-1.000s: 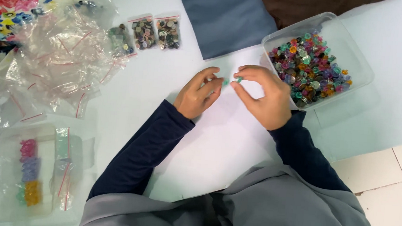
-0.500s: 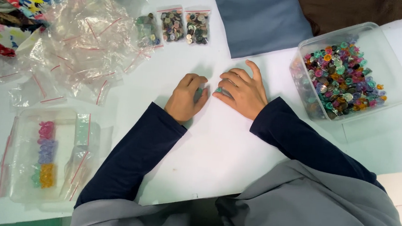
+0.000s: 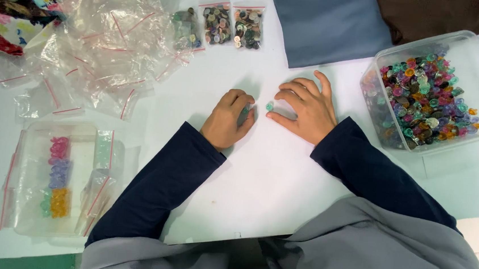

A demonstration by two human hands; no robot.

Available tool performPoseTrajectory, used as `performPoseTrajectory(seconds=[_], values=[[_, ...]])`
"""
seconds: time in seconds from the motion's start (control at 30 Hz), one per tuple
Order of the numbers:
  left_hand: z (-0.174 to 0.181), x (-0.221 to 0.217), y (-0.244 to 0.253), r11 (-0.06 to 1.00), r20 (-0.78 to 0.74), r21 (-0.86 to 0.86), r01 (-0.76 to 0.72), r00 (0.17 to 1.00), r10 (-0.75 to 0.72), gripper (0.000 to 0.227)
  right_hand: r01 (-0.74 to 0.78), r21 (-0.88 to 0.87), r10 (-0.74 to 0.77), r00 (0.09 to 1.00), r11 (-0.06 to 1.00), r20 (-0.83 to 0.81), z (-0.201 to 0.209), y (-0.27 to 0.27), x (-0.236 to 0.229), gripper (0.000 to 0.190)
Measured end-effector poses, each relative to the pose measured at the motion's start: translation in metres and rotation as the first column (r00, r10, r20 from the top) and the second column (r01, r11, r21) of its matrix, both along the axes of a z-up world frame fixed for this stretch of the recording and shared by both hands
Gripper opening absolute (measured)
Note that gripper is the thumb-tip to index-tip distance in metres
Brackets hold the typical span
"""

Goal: Sorting small colorful plastic buttons from a container and placing them into individual plastic bags

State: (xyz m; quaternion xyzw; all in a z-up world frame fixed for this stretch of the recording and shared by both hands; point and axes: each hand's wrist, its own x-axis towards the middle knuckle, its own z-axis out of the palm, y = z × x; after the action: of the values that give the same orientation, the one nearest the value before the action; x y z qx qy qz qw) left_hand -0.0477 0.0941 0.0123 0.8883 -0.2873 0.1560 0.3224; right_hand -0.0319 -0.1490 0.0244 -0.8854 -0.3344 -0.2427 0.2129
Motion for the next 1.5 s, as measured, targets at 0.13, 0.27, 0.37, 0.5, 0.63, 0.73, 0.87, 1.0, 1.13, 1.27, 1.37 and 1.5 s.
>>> performPoseTrajectory(seconds=[0.13, 0.27, 0.37, 0.5, 0.63, 0.73, 0.87, 1.0, 1.13, 1.27, 1.37, 1.5], values=[[0.002, 0.000, -0.001, 1.000, -0.012, -0.004, -0.003, 1.000, 0.002, 0.017, 0.027, 0.000, -0.027, 0.999, 1.000, -0.044, 0.004, -0.014, -0.003, 0.038], [0.002, 0.000, 0.000, 1.000, 0.009, 0.010, 0.000, 1.000, 0.000, 0.017, 0.020, 0.013, -0.020, 0.998, 1.000, -0.053, 0.003, -0.030, 0.000, 0.037], [0.001, 0.000, -0.001, 1.000, 0.014, 0.019, -0.002, 1.000, 0.002, 0.017, 0.025, 0.009, -0.024, 0.998, 1.000, -0.061, -0.001, -0.038, 0.002, 0.035], [0.000, 0.000, -0.001, 1.000, 0.020, 0.017, -0.002, 1.000, 0.002, 0.017, 0.024, 0.017, -0.023, 0.997, 1.000, -0.073, -0.006, -0.040, 0.003, 0.018], [-0.004, 0.001, 0.001, 1.000, 0.027, 0.023, 0.013, 1.000, -0.014, 0.016, 0.021, 0.024, -0.019, 0.997, 1.000, -0.073, -0.008, -0.041, 0.004, 0.016], [-0.005, 0.001, 0.000, 1.000, 0.017, 0.016, 0.006, 1.000, -0.006, 0.016, 0.020, 0.030, -0.017, 0.997, 0.999, -0.071, -0.008, -0.041, 0.004, 0.016], [-0.005, 0.001, 0.001, 1.000, 0.026, 0.024, 0.004, 1.000, -0.005, 0.016, 0.017, 0.025, -0.015, 0.997, 1.000, -0.074, -0.005, -0.041, 0.004, 0.021], [0.001, 0.000, -0.001, 1.000, 0.029, 0.017, 0.000, 1.000, -0.001, 0.017, 0.047, 0.035, -0.045, 0.997, 0.998, -0.063, -0.003, -0.045, 0.003, 0.031], [0.000, 0.000, -0.001, 1.000, 0.023, 0.018, -0.005, 1.000, 0.004, 0.017, 0.086, -0.003, -0.086, 0.996, 0.996, -0.029, -0.018, -0.062, 0.010, 0.039], [-0.003, 0.001, -0.001, 1.000, 0.038, 0.026, -0.002, 0.999, 0.001, 0.015, 0.109, -0.022, -0.110, 0.993, 0.994, -0.032, -0.015, -0.066, 0.007, 0.036], [-0.006, 0.002, 0.000, 0.999, 0.029, 0.045, 0.002, 1.000, -0.003, 0.015, 0.128, 0.002, -0.127, 0.991, 0.992, -0.048, -0.016, -0.066, 0.008, 0.037], [-0.006, 0.003, 0.000, 0.999, 0.002, 0.045, 0.007, 1.000, -0.008, 0.014, 0.151, 0.018, -0.150, 0.987, 0.988, -0.054, -0.020, -0.069, 0.009, 0.038]])
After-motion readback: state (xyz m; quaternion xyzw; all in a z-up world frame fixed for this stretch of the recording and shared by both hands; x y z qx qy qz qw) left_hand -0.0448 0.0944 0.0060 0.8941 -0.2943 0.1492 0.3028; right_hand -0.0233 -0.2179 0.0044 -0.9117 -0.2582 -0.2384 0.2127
